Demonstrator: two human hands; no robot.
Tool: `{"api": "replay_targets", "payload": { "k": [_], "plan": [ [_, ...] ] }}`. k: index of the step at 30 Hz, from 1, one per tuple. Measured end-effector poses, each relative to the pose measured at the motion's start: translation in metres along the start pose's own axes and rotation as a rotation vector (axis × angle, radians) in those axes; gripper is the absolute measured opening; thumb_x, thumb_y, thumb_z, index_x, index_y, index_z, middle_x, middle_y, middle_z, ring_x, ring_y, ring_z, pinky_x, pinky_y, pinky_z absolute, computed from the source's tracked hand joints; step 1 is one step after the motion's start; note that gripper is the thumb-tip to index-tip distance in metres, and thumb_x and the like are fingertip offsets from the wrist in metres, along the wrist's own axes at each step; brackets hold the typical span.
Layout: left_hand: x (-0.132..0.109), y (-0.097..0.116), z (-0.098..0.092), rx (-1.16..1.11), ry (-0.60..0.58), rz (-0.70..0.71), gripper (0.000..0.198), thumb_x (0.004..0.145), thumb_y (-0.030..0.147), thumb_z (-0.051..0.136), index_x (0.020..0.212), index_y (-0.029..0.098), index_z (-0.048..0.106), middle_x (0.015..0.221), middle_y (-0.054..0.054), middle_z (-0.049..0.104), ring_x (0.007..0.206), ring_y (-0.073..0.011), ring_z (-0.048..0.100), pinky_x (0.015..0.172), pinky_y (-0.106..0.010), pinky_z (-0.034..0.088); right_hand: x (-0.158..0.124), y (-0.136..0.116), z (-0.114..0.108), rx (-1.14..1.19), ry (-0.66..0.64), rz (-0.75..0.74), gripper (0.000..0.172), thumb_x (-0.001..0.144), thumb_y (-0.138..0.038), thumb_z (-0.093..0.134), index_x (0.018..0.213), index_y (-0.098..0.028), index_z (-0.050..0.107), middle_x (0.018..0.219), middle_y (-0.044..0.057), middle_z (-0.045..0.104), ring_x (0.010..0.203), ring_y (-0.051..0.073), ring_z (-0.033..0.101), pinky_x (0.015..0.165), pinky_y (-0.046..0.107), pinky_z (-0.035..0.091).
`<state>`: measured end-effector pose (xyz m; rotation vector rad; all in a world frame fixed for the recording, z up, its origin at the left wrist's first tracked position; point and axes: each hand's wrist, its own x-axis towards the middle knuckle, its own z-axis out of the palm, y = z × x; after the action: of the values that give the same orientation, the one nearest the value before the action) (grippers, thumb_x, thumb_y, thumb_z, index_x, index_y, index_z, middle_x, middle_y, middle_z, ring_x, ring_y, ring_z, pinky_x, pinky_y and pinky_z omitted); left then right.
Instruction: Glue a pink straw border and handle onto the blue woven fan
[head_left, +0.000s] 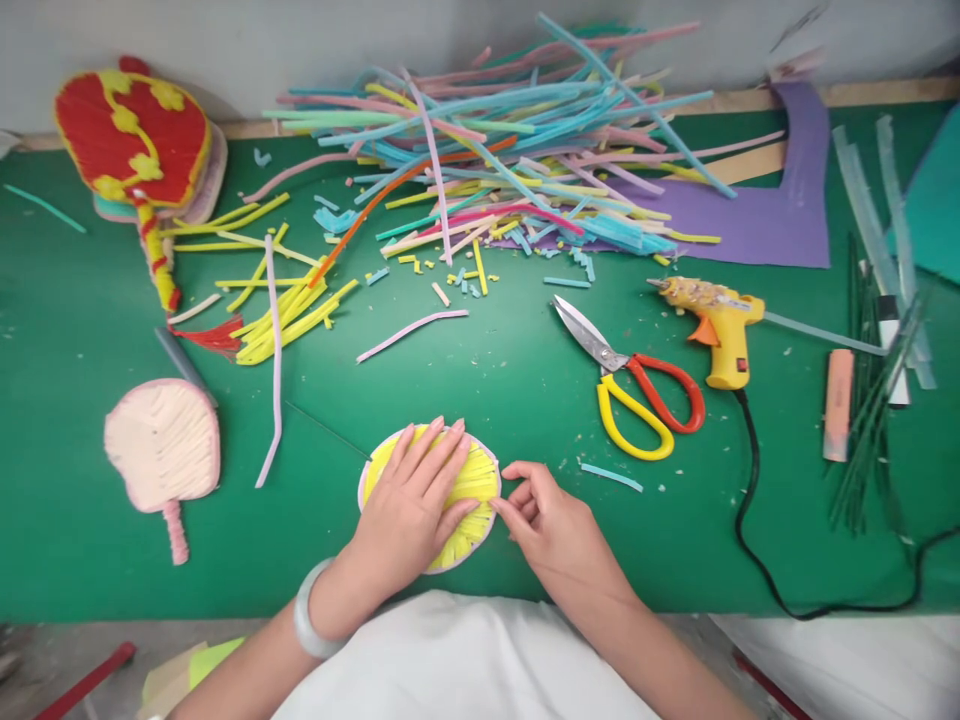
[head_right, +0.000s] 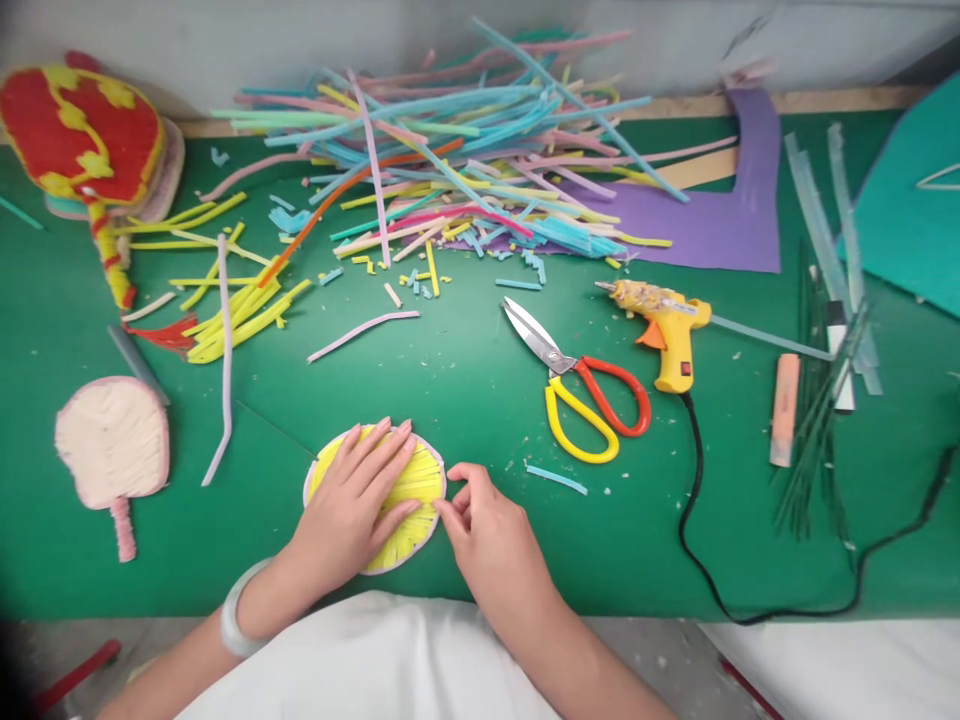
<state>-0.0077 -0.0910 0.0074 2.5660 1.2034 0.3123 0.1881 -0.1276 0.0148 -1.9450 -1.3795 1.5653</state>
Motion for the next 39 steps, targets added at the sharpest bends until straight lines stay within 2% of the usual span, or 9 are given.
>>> {"api": "replay_targets", "payload": {
  "k": [6, 9, 13, 16, 21, 27, 32, 37, 39],
  "plan": [
    [0.001, -0.001, 0.0, -0.008, 0.025, 0.014, 0.055, 0.096, 0.03, 0.055, 0.145, 0.009, 0.04, 0.143, -0.017, 0.055, 0.138, -0.0345, 0.043, 0.113, -0.058, 0.035, -0.001, -0.002, -0.002, -0.024, 0.002, -0.001, 0.021, 0.091, -0.032, 0.055, 0.111, -0.025, 0.054, 0.074, -0.004, 0.063, 0.063, 0.015, 0.063, 0.061, 0.027, 0.047],
    [0.001, 0.0, 0.001, -0.032, 0.017, 0.003, 0.06, 0.096, 0.032, 0.056, 0.148, 0.01, 0.035, 0.145, -0.018, 0.052, 0.141, -0.0342, 0.04, 0.114, -0.058, 0.035, -0.002, -0.002, -0.002, -0.031, 0.004, -0.006, 0.022, 0.091, -0.033, 0.055, 0.111, -0.024, 0.054, 0.075, -0.003, 0.064, 0.063, 0.015, 0.064, 0.061, 0.027, 0.048],
    [-0.005, 0.001, 0.001, -0.086, 0.148, -0.081, 0.075, 0.094, 0.033, 0.061, 0.154, 0.012, 0.021, 0.149, -0.024, 0.043, 0.146, -0.0337, 0.031, 0.113, -0.057, 0.038, -0.001, 0.0, -0.001, -0.044, 0.025, -0.029, 0.023, 0.091, -0.033, 0.054, 0.112, -0.023, 0.054, 0.074, -0.002, 0.064, 0.062, 0.015, 0.063, 0.06, 0.026, 0.048],
    [-0.009, 0.002, -0.001, -0.084, 0.213, -0.134, 0.074, 0.093, 0.027, 0.062, 0.154, 0.015, 0.022, 0.143, -0.022, 0.049, 0.142, -0.0325, 0.039, 0.113, -0.058, 0.037, -0.001, 0.0, 0.0, -0.047, 0.027, -0.033, 0.024, 0.091, -0.035, 0.054, 0.111, -0.022, 0.055, 0.073, -0.001, 0.065, 0.061, 0.015, 0.063, 0.059, 0.027, 0.049],
    [-0.01, 0.002, -0.001, -0.042, 0.146, -0.125, 0.069, 0.094, 0.025, 0.059, 0.154, 0.016, 0.025, 0.137, -0.019, 0.056, 0.132, -0.0303, 0.05, 0.11, -0.052, 0.045, 0.0, -0.002, -0.001, -0.037, 0.043, -0.047, 0.023, 0.091, -0.035, 0.055, 0.11, -0.022, 0.056, 0.072, -0.001, 0.065, 0.06, 0.016, 0.064, 0.058, 0.027, 0.049],
    [-0.009, 0.002, -0.001, 0.0, 0.078, -0.11, 0.066, 0.095, 0.029, 0.058, 0.152, 0.015, 0.03, 0.138, -0.016, 0.057, 0.131, -0.0305, 0.05, 0.11, -0.05, 0.044, -0.001, 0.0, 0.001, -0.046, 0.039, -0.05, 0.023, 0.091, -0.035, 0.054, 0.11, -0.022, 0.056, 0.071, -0.002, 0.064, 0.06, 0.015, 0.063, 0.058, 0.026, 0.048],
    [-0.008, 0.002, -0.002, 0.001, 0.095, -0.099, 0.068, 0.095, 0.028, 0.057, 0.154, 0.017, 0.026, 0.135, -0.013, 0.06, 0.131, -0.0294, 0.05, 0.11, -0.048, 0.043, 0.0, 0.0, -0.002, -0.052, 0.039, -0.047, 0.023, 0.092, -0.036, 0.055, 0.11, -0.022, 0.057, 0.072, -0.002, 0.064, 0.059, 0.015, 0.063, 0.058, 0.026, 0.049],
    [-0.008, 0.002, -0.002, -0.004, 0.083, -0.107, 0.067, 0.095, 0.029, 0.057, 0.155, 0.018, 0.027, 0.135, -0.011, 0.061, 0.129, -0.0307, 0.051, 0.109, -0.05, 0.043, 0.014, -0.018, -0.019, -0.188, 0.183, -0.2, 0.02, 0.096, -0.032, 0.047, 0.103, -0.022, 0.063, 0.089, 0.004, 0.069, 0.076, 0.018, 0.066, 0.071, 0.03, 0.051],
    [-0.009, 0.001, -0.002, -0.014, 0.08, -0.111, 0.066, 0.095, 0.029, 0.058, 0.153, 0.019, 0.03, 0.135, -0.011, 0.061, 0.13, -0.0312, 0.051, 0.11, -0.05, 0.043, 0.022, -0.029, -0.024, -0.272, 0.168, -0.259, 0.02, 0.097, -0.028, 0.046, 0.1, -0.022, 0.064, 0.094, 0.006, 0.068, 0.082, 0.019, 0.066, 0.074, 0.031, 0.05]
  ]
}}
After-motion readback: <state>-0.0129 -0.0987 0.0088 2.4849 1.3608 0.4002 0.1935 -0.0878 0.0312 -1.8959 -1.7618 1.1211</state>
